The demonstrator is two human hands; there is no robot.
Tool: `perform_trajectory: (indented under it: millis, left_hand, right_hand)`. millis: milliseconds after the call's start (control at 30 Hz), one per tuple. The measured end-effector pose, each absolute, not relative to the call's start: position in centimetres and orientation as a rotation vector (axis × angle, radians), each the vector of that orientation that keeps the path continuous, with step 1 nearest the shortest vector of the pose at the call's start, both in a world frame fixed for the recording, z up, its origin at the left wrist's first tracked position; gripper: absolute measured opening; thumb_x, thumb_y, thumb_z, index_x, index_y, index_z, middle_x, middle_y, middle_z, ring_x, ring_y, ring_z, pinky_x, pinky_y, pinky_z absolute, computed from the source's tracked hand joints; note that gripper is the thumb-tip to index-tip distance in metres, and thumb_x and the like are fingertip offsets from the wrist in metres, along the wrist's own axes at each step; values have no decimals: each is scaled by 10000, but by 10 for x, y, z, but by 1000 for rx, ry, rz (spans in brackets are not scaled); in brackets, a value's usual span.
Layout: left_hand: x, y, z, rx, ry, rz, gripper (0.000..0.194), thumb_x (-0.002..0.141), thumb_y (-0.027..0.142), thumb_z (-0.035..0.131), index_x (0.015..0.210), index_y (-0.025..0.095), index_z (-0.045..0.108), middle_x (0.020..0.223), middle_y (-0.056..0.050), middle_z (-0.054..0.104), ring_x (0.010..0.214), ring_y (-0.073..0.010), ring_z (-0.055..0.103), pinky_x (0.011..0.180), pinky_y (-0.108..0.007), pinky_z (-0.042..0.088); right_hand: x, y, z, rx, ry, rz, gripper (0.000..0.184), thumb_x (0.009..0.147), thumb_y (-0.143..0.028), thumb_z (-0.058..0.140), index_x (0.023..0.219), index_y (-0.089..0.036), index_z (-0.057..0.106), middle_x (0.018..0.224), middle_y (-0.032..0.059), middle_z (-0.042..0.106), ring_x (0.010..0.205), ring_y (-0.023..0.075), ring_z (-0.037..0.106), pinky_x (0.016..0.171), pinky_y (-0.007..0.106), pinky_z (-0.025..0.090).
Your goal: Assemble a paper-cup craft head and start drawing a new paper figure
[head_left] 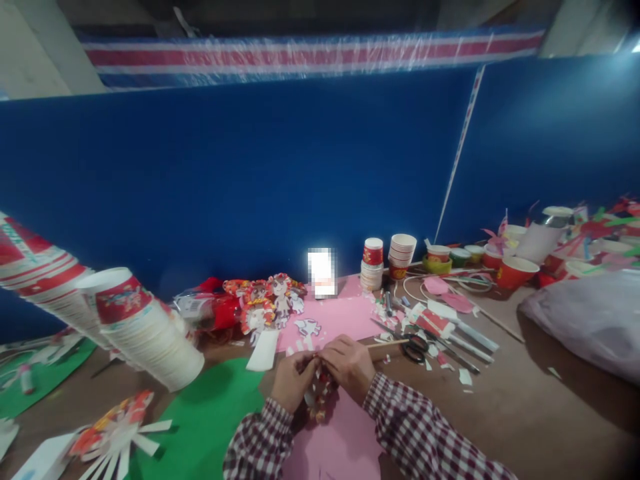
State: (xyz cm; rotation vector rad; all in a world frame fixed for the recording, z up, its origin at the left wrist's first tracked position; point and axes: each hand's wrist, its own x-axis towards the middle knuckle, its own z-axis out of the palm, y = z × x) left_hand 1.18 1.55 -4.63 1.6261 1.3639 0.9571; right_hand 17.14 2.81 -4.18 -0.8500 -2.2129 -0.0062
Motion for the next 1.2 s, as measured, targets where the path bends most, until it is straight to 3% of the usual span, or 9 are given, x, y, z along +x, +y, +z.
perform_trajectory:
  millis: [200, 467, 1200]
  left_hand:
    - [8, 16, -43, 1737, 1429, 931, 348, 787, 394, 434, 765, 144, 676, 725, -43, 676, 702, -177, 591, 660, -271, 455]
    - [8, 18, -47, 1673, 1500, 939, 359, 763, 402, 461, 694, 117, 669, 629, -44, 655, 611, -161, 570, 549, -236, 418]
    - [12, 13, -44, 1586, 1386, 1111, 217, 724, 291, 541, 798, 129, 665, 765, -58, 685, 713, -166, 618, 666, -270, 484]
  right_hand:
    - [171, 29, -46, -867, -2218, -8, 136, 850, -172, 455, 786, -160, 575, 780, 33, 600, 745, 146, 487, 679, 276, 413]
    - [172, 26, -42, -865, -2220, 3, 148, 860, -188, 443, 826, -155, 583, 774, 42, 594, 758, 149, 486, 705, 282, 411]
    - [175, 26, -41, -913, -2250, 43, 172, 869, -221, 433, 816, -168, 588, 766, 36, 611, 712, 124, 525, 671, 245, 395]
